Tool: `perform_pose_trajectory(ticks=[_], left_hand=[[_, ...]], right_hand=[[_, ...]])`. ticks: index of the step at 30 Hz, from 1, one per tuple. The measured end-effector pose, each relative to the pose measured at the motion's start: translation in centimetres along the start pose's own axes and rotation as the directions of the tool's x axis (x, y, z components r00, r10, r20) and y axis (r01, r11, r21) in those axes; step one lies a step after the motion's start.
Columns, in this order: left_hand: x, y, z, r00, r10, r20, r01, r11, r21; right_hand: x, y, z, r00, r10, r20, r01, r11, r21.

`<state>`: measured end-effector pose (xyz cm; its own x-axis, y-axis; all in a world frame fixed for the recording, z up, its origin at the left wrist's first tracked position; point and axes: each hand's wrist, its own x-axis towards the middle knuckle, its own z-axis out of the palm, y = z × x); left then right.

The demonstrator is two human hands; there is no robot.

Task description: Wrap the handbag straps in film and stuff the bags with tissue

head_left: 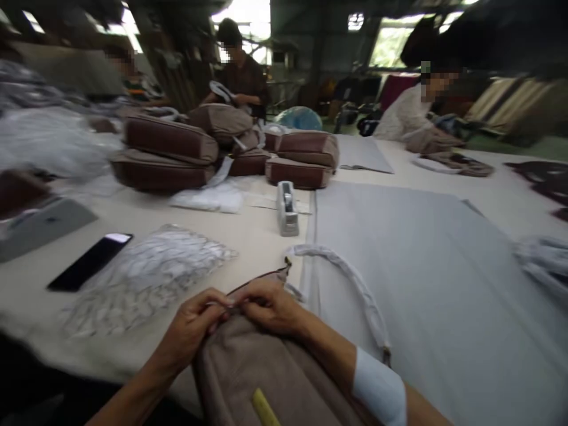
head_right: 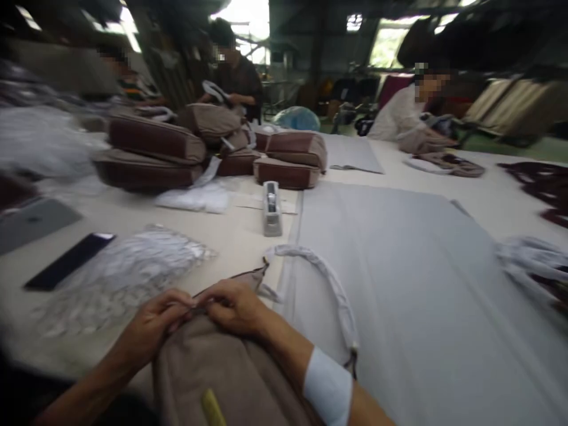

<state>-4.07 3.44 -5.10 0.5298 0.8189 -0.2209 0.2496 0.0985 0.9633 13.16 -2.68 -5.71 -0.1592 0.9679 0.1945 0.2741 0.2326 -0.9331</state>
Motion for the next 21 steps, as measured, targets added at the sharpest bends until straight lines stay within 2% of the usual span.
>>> perform_pose_trajectory(ticks=[2,8,11,15,16,19,21], left_hand=[[-0.9,-0.7,-1.5,0.998,0.007,-0.059,-0.01,0.999,-0.051],[-0.5,-1.4,-0.8,0.999,0.05,0.0,-0.05,0.989,-0.14],[-0.6,-1.4,-1.6,0.996,0.067,0.065,-0.058,0.99,-0.13],[-0.3,-0.3,-3.1,0.971,0.058,0.234,-0.018,0.985,-0.17],[-0.1,0.2,-3.3,0.967,0.019,0.256,0.011,0.993,-0.117],[0.3,1.7,-3.1,0.962,-0.121,0.243,0.07,0.976,0.207],[0.2,2.4,-2.8,0.96,-0.131,0.247,0.043,0.942,0.332]], right_hand=[[0.7,0.2,0.9,0.998,-0.047,-0.049,0.048,0.998,0.031],[0.3,-1.0,0.4,0.982,0.165,-0.09,-0.163,0.986,0.025],[0.5,-1.4,0.8,0.978,0.182,-0.099,-0.184,0.983,-0.017],[0.8,-1.5,1.1,0.981,0.171,-0.087,-0.177,0.982,-0.066],[0.8,-1.4,1.1,0.983,0.163,-0.084,-0.169,0.983,-0.075],[0.7,-1.4,1.2,0.987,0.137,-0.084,-0.145,0.984,-0.099],[0.4,-1.5,1.4,0.987,0.133,-0.089,-0.143,0.983,-0.119]])
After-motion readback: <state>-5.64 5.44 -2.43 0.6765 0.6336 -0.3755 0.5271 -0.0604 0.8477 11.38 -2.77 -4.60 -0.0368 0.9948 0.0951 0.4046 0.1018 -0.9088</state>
